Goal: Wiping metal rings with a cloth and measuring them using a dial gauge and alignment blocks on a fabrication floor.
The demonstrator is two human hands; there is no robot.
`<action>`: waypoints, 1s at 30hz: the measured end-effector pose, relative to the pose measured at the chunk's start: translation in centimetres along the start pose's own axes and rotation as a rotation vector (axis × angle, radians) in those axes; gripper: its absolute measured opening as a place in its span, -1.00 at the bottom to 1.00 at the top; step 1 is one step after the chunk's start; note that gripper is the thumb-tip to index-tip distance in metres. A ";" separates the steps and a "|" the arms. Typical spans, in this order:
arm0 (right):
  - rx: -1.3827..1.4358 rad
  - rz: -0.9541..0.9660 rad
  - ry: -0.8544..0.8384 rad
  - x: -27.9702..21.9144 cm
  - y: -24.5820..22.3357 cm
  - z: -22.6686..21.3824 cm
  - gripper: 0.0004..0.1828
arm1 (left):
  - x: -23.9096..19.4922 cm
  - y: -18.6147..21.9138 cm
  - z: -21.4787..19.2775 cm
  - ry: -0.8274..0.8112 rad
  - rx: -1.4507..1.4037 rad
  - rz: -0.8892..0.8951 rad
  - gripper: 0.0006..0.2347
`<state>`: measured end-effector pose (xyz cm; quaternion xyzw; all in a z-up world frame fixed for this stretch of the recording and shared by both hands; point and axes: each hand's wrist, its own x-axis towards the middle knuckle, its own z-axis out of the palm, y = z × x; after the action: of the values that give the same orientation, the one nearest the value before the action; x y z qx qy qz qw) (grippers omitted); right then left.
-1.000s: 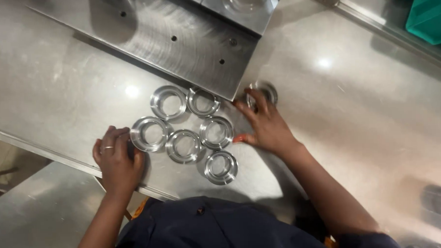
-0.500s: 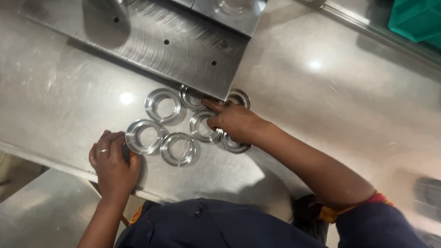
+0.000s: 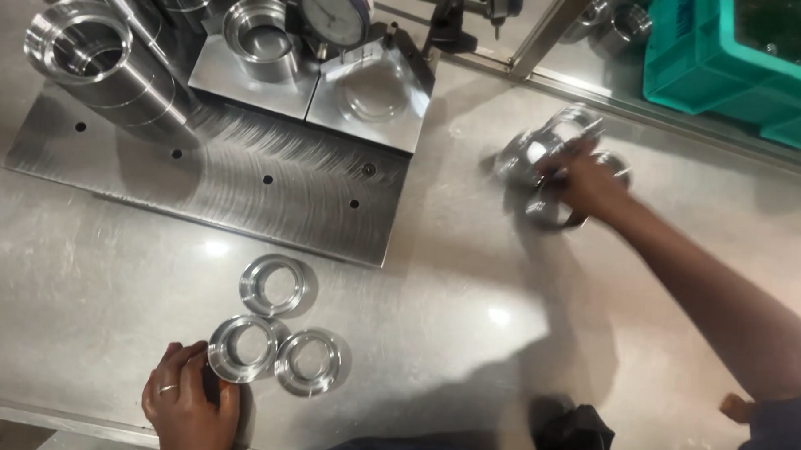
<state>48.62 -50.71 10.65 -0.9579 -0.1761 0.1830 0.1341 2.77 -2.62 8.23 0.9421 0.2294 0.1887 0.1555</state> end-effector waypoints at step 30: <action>0.372 -1.158 0.869 -10.6 -19.6 7.7 -0.92 | -0.5 0.5 -0.7 -0.007 0.004 0.007 -0.63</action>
<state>30.64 -35.68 13.24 -0.6593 -0.5497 -0.2853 0.4262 2.25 -3.18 8.89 0.9439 0.2258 0.1857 0.1536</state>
